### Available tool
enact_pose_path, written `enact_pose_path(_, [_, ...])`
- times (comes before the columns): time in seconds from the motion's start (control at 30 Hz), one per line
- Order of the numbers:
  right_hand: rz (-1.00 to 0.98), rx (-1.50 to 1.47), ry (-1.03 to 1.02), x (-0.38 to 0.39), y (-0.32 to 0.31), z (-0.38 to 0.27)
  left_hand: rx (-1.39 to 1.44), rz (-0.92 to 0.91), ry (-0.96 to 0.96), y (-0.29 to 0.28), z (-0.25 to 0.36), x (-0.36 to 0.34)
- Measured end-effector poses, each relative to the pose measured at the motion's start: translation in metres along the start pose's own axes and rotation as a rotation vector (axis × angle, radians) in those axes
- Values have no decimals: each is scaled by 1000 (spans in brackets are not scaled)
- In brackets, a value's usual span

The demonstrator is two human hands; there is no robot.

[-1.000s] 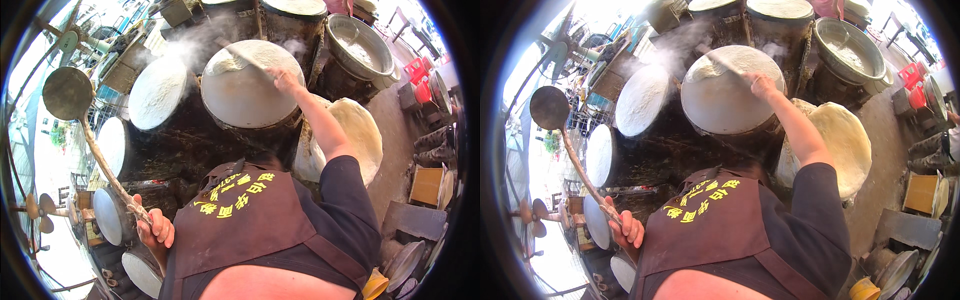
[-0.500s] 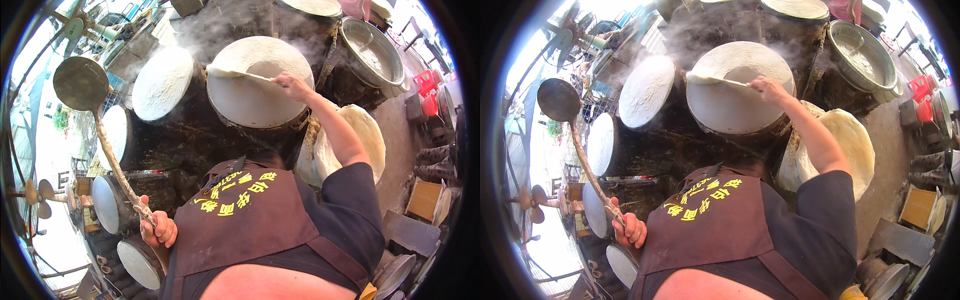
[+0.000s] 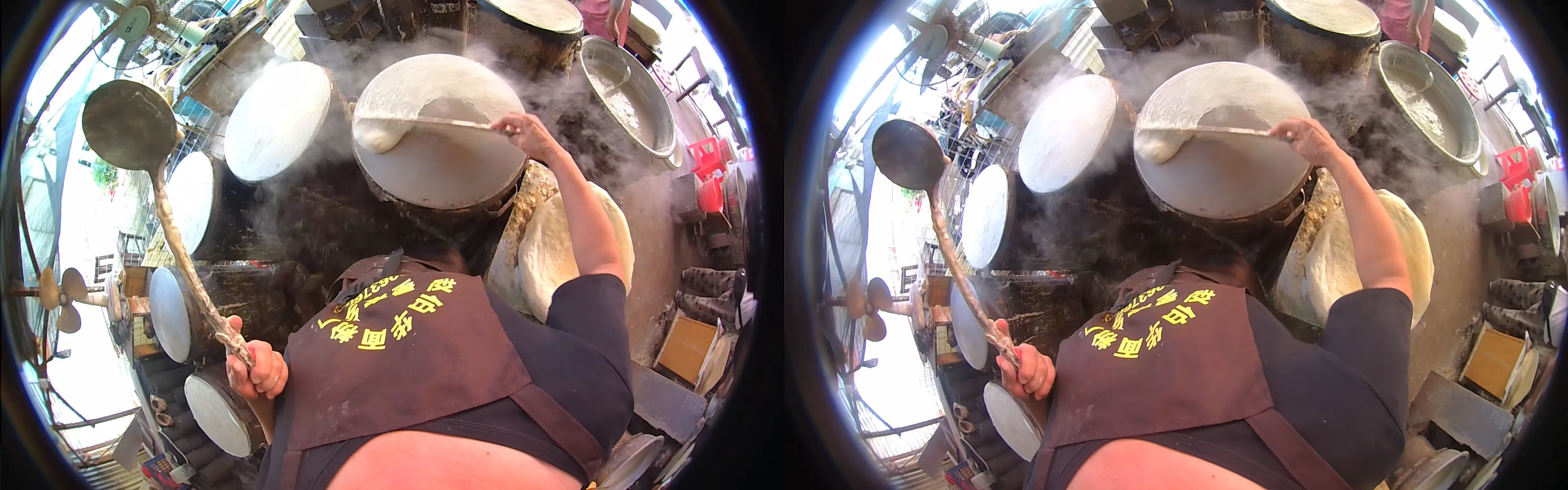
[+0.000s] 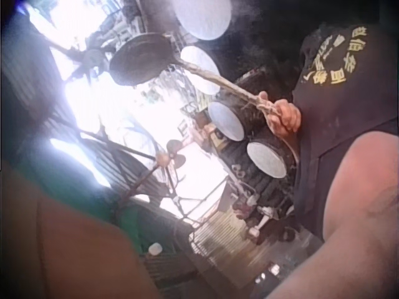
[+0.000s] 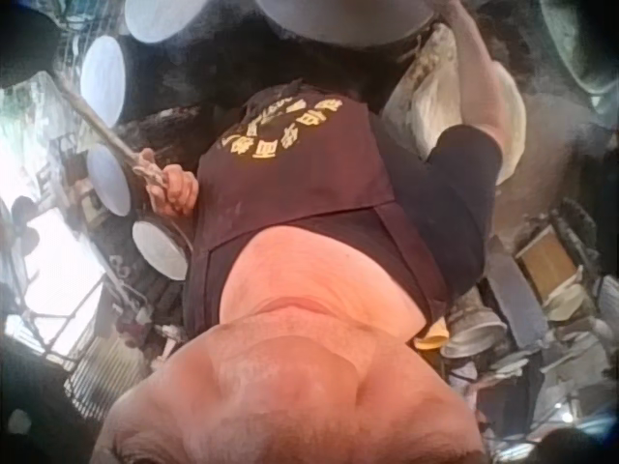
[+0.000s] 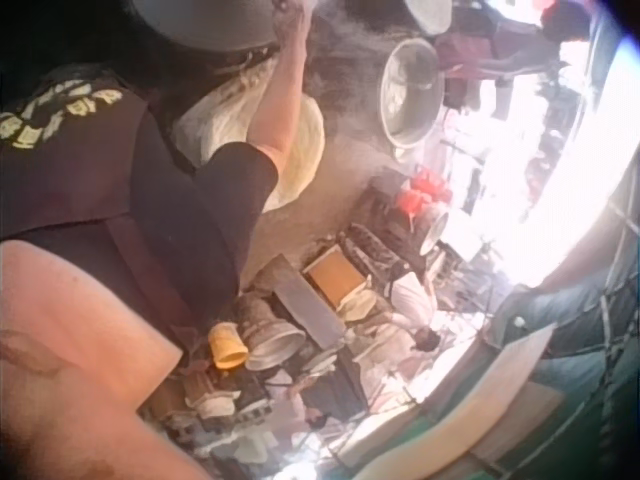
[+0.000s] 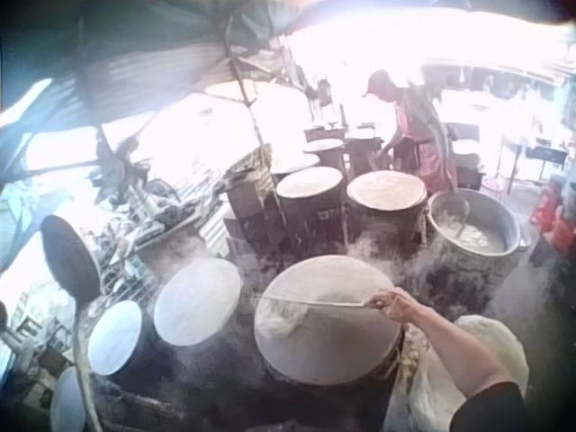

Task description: The person ladles batter onto multiple hot griddles, spreads it into thin circles, and removes cooked crepes with a spatula. The person stacks the finished crepes on a nearby surface.

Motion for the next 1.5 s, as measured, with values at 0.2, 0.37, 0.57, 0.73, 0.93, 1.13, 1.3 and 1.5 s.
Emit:
enact_pose_path(0.2, [47,166,-46,-28,18,-9,-6,-43,-21,5,1,-7])
enact_pose_path(0.37, [-86,105,5,0,-10,2,-23,-41,-7,9,-9,-4])
enact_pose_path(0.57, [31,128,-114,-8,14,-21,3,-22,-63,18,7,-13])
enact_pose_path(0.73, [48,216,-63,83,-10,-22,61,37,-87,3,3,-15])
enact_pose_path(0.93, [304,-252,283,194,32,-13,98,-11,-136,-21,7,-21])
enact_pose_path(1.13, [210,-1011,444,108,222,-130,65,-127,-194,-26,15,-45])
enact_pose_path(1.3, [393,-554,382,84,274,-107,99,-215,-271,-22,15,-60])
enact_pose_path(1.5, [420,-864,674,174,242,-138,255,-312,-417,-53,32,-46])
Point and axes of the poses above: each hand's wrist, its own x-axis away from the middle knuckle, its own y-axis out of the palm, z = x × y, the point moved 3 cm from there along -x, towards the middle knuckle, and after that the axes turned 1 degree about -x, right-handed, at the moved point
